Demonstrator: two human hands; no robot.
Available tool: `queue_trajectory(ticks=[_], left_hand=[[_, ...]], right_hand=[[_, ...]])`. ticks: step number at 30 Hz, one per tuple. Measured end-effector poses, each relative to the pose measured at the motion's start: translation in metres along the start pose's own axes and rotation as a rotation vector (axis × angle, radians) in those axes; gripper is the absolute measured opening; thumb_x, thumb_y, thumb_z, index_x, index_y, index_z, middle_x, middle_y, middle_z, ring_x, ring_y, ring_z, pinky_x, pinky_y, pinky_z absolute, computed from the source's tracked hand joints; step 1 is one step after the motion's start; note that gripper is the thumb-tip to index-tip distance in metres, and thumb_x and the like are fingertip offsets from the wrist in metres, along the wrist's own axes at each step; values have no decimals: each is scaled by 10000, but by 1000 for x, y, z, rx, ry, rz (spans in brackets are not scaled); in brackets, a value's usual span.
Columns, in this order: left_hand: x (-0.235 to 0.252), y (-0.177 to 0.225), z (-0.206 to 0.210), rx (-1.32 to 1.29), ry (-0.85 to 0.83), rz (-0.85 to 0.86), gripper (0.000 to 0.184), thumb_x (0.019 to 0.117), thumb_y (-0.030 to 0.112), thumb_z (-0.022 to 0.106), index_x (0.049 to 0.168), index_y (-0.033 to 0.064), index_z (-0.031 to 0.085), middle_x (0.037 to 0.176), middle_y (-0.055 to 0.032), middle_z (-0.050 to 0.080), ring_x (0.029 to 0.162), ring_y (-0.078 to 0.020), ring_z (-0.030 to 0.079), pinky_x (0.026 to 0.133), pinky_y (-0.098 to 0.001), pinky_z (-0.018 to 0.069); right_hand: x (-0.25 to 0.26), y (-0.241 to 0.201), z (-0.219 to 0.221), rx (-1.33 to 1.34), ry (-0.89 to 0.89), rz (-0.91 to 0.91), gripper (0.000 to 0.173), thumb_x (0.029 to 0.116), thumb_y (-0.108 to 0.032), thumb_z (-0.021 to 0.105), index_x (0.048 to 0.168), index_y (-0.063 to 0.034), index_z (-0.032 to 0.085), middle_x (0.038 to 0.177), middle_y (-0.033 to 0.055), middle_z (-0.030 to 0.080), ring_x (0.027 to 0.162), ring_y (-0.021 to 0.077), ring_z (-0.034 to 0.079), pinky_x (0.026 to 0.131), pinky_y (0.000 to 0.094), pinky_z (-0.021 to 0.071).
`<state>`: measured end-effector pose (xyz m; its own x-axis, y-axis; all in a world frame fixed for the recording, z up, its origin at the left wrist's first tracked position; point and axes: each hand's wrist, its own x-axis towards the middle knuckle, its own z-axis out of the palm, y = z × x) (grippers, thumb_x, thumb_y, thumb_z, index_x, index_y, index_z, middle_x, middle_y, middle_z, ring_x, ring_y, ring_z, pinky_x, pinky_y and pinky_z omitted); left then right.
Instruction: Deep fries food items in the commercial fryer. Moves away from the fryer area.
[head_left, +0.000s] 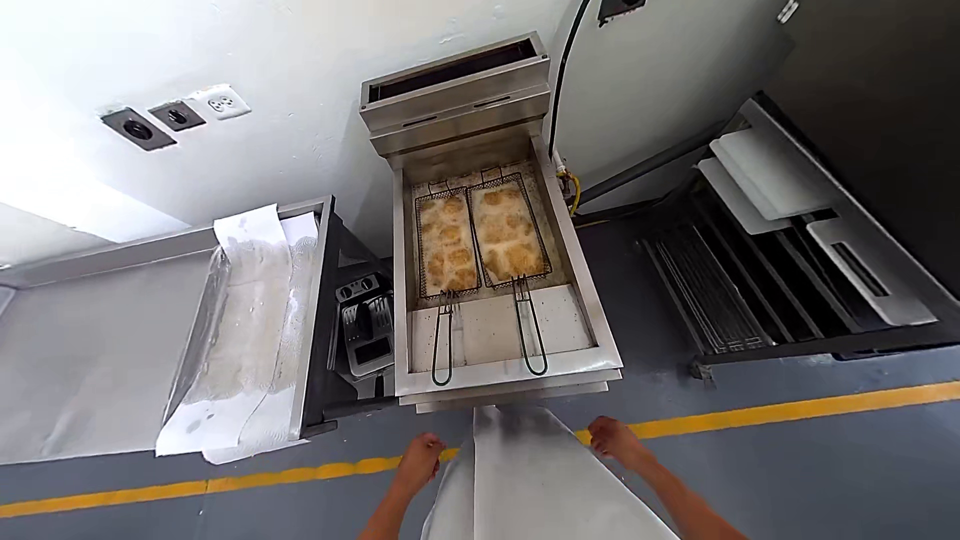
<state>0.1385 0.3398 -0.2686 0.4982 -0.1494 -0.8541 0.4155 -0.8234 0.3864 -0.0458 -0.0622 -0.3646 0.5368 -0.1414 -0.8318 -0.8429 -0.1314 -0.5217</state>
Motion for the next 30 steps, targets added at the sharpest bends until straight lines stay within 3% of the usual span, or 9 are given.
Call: queue_trajectory(ticks=[4, 7, 11, 14, 18, 21, 23, 27, 30], left_hand=[[-6, 21, -3, 115, -81, 108, 343, 1080, 285, 508, 1170, -12, 652, 832, -114, 647, 662, -182, 611, 675, -368, 548], [-15, 25, -21, 254, -218, 144, 400, 1080, 351, 504, 1075, -12, 674, 826, -111, 655, 689, -190, 617, 718, -395, 548], [-22, 18, -61, 379, -279, 193, 436, 1079, 379, 502, 1000, -11, 679, 802, -96, 646, 662, -173, 601, 682, -376, 533], [-6, -7, -83, 353, -259, 200, 430, 1085, 368, 490, 976, -12, 659, 775, -80, 630, 644, -155, 593, 665, -356, 530], [34, -60, -81, 257, -195, 127, 378, 1091, 318, 481, 1056, -23, 642, 786, -97, 624, 643, -174, 588, 667, -363, 528], [51, -100, -81, 404, -210, 108, 347, 1061, 236, 516, 1233, -36, 644, 1097, -241, 697, 1005, -352, 690, 939, -538, 533], [50, -116, -85, 521, -231, 122, 351, 1033, 235, 545, 1272, 2, 653, 1191, -243, 696, 1144, -382, 670, 1010, -581, 503], [61, -135, -99, 506, -232, 191, 373, 979, 273, 636, 1238, 5, 658, 1115, -226, 714, 1085, -376, 686, 972, -582, 523], [68, -151, -116, 464, -231, 184, 427, 1007, 361, 621, 1141, -42, 671, 1063, -237, 696, 1007, -364, 682, 930, -568, 524]], right_hand=[[-11, 25, -5, 129, 139, 101, 256, 1076, -130, 507, 1274, 10, 590, 993, 154, 702, 814, 210, 701, 742, 383, 585], [-33, 52, 10, 156, 188, 121, 254, 1075, -136, 503, 1252, 18, 601, 986, 160, 705, 806, 220, 704, 738, 395, 588], [-62, 93, 52, 184, 248, 166, 265, 1061, -126, 526, 1234, 46, 629, 998, 182, 718, 841, 250, 707, 802, 437, 581], [-75, 107, 99, 98, 258, 185, 273, 1015, -147, 601, 1178, 58, 678, 1072, 228, 718, 977, 317, 702, 908, 515, 543], [-61, 92, 162, -206, 212, 184, 337, 1044, -301, 549, 1197, -48, 712, 1185, 212, 716, 1134, 380, 673, 972, 606, 498], [-58, 55, 177, -250, 250, 151, 315, 1039, -304, 566, 1190, -64, 704, 1159, 208, 720, 1111, 390, 679, 939, 611, 513], [-63, 27, 184, -139, 306, 83, 270, 1012, -250, 615, 1149, -41, 716, 1095, 197, 730, 1052, 362, 694, 927, 584, 527], [-68, -10, 210, -21, 358, -20, 260, 1024, -208, 585, 1164, -24, 704, 1075, 170, 730, 1030, 297, 700, 948, 522, 539], [-75, -15, 246, -69, 284, -12, 268, 1032, -215, 588, 1171, -16, 702, 1092, 186, 727, 1043, 314, 696, 955, 526, 528]])
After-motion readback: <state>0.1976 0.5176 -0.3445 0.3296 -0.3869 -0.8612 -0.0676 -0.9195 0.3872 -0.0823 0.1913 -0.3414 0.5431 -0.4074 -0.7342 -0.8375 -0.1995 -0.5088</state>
